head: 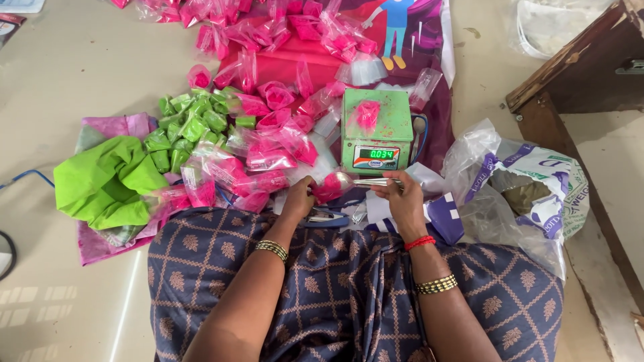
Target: The person weighs small pink packets on a digital scale and organizes them.
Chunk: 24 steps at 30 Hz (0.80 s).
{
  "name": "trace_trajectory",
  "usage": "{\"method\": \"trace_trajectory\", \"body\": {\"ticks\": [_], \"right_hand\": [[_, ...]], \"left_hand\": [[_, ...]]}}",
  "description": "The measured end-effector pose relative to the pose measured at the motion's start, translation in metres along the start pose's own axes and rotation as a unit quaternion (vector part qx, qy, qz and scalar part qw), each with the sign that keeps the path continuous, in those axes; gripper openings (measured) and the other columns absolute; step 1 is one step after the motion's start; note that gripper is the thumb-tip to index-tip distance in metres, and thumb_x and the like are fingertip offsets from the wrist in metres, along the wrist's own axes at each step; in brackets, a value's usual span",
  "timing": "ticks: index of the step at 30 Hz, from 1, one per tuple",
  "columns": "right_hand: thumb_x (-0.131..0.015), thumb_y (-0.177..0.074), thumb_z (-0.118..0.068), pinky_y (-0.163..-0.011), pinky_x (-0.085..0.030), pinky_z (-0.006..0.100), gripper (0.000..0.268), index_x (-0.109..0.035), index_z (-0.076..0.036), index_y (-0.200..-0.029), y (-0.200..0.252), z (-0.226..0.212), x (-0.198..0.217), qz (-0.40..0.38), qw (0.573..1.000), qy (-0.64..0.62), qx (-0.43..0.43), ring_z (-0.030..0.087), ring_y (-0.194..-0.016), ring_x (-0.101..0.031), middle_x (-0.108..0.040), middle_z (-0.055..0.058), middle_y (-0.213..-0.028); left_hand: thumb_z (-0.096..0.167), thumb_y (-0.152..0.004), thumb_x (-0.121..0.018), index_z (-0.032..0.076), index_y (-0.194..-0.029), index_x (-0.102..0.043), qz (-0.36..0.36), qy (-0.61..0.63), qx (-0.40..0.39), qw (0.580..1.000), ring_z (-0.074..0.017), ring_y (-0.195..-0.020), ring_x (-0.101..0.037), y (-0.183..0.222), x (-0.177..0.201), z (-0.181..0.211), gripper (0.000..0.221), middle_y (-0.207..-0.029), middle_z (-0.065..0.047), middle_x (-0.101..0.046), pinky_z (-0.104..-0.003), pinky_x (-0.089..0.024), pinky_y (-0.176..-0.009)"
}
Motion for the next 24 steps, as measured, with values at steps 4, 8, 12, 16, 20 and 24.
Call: {"method": "trace_trajectory", "body": {"ticks": [4,8,12,16,20,24], "right_hand": [[-0.047,-0.105,-0.001,-0.082,-0.064,0.030,0.020,-0.063,0.006,-0.116,0.008,-0.008,-0.008,0.006,0.997,0.049,0.063,0.025,-0.096,-0.078,-0.072,0.017,-0.106],[-0.049,-0.105,0.000,-0.080,-0.064,0.030,0.018,-0.063,0.005,-0.115,0.020,-0.023,-0.022,0.007,0.986,0.095,0.136,0.024,-0.096,-0.079,-0.072,0.015,-0.107],[-0.050,-0.104,-0.001,-0.078,-0.064,0.030,0.018,-0.063,0.005,-0.116,0.014,-0.009,-0.018,0.031,0.989,0.092,0.114,0.024,-0.095,-0.079,-0.073,0.017,-0.102],[-0.050,-0.105,-0.001,-0.079,-0.064,0.030,0.018,-0.061,0.007,-0.117,0.006,0.004,-0.009,0.039,0.997,0.028,0.066,0.025,-0.094,-0.079,-0.072,0.019,-0.102],[-0.049,-0.105,-0.001,-0.079,-0.064,0.030,0.018,-0.059,0.009,-0.117,-0.001,0.016,0.003,0.049,0.997,-0.061,-0.006,0.026,-0.091,-0.078,-0.070,0.020,-0.103],[-0.048,-0.105,-0.001,-0.078,-0.063,0.030,0.018,-0.058,0.010,-0.116,0.004,0.009,0.004,0.058,0.996,-0.068,0.001,0.025,-0.090,-0.077,-0.070,0.020,-0.101]], "left_hand": [[-0.002,-0.078,-0.076,0.005,-0.107,-0.061,0.008,0.027,0.011,1.000,-0.0347,-0.096,-0.069,0.000,-0.003,-0.007,0.033,-0.107,-0.019,-0.070,-0.044,-0.055,-0.082],[-0.001,-0.077,-0.078,0.004,-0.103,-0.062,0.007,0.032,0.027,0.999,-0.0323,-0.089,-0.071,0.000,0.000,-0.011,0.030,-0.099,-0.019,-0.071,-0.042,-0.055,-0.079],[-0.001,-0.076,-0.078,0.003,-0.099,-0.064,0.003,0.037,0.038,0.999,-0.0302,-0.085,-0.072,-0.004,0.000,-0.011,0.027,-0.092,-0.018,-0.071,-0.041,-0.055,-0.076],[-0.002,-0.076,-0.077,0.002,-0.098,-0.064,0.010,0.040,0.034,0.999,-0.0298,-0.085,-0.072,-0.003,0.000,-0.017,0.026,-0.092,-0.018,-0.072,-0.040,-0.055,-0.075],[0.000,-0.076,-0.079,0.003,-0.098,-0.066,0.007,0.031,0.046,0.998,-0.0299,-0.088,-0.073,-0.004,0.002,-0.015,0.026,-0.093,-0.017,-0.073,-0.040,-0.055,-0.078],[0.001,-0.075,-0.081,0.003,-0.098,-0.067,0.002,0.007,0.054,0.998,-0.0298,-0.092,-0.072,-0.002,0.007,-0.011,0.026,-0.096,-0.015,-0.074,-0.041,-0.054,-0.081]]}}
Point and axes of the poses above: each hand's wrist, its own y-axis away from the middle knuckle, its own x-axis out of the back of the hand, z = x × y, the point moved 4 cm from there along -y, towards the middle knuckle
